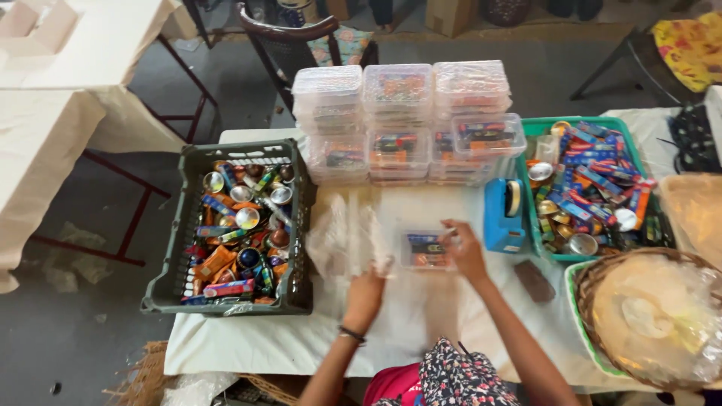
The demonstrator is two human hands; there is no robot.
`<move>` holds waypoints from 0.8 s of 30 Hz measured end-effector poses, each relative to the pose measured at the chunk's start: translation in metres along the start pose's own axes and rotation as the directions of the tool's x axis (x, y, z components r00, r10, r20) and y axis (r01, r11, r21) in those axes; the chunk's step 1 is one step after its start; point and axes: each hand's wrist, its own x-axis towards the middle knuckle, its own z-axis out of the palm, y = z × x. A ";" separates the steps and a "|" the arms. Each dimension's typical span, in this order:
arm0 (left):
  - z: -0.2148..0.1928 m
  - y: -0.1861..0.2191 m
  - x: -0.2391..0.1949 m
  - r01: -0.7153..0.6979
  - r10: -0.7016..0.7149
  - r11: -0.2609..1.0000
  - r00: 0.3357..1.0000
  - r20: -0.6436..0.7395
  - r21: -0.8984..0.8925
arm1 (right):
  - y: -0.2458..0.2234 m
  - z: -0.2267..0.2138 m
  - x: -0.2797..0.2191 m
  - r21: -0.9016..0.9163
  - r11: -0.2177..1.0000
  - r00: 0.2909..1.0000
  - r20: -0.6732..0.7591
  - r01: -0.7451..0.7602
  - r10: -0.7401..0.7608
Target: The person wraps small plastic containers filled with items in bubble wrap. They retrieve bubble wrap from a basket on the floor, place a container on the table, wrap it, and then place the wrapped item into a stack. The process is repeated for multiple containers.
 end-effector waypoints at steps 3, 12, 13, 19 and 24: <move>0.097 0.026 0.015 0.052 -0.029 0.974 0.994 -0.110 0.220 | -0.004 0.055 -0.038 0.511 0.774 0.920 0.314 -0.373 0.235; 0.067 0.054 -0.007 0.273 -0.248 0.946 0.956 -0.157 0.173 | 0.059 0.107 -0.058 -0.027 0.922 0.900 0.210 -0.386 0.382; 0.052 0.043 -0.014 0.228 -0.232 0.970 0.972 -0.038 -0.088 | 0.060 0.102 -0.051 0.032 0.904 0.896 0.151 -0.427 0.418; 0.032 0.009 -0.041 0.013 -0.127 0.769 0.983 -0.133 -0.639 | 0.089 0.079 -0.032 0.142 0.851 0.862 0.062 -0.506 0.503; 0.022 0.055 -0.019 -0.173 0.041 0.913 0.939 -0.340 -0.369 | 0.155 0.050 -0.062 0.312 0.839 0.874 -0.049 -0.447 0.484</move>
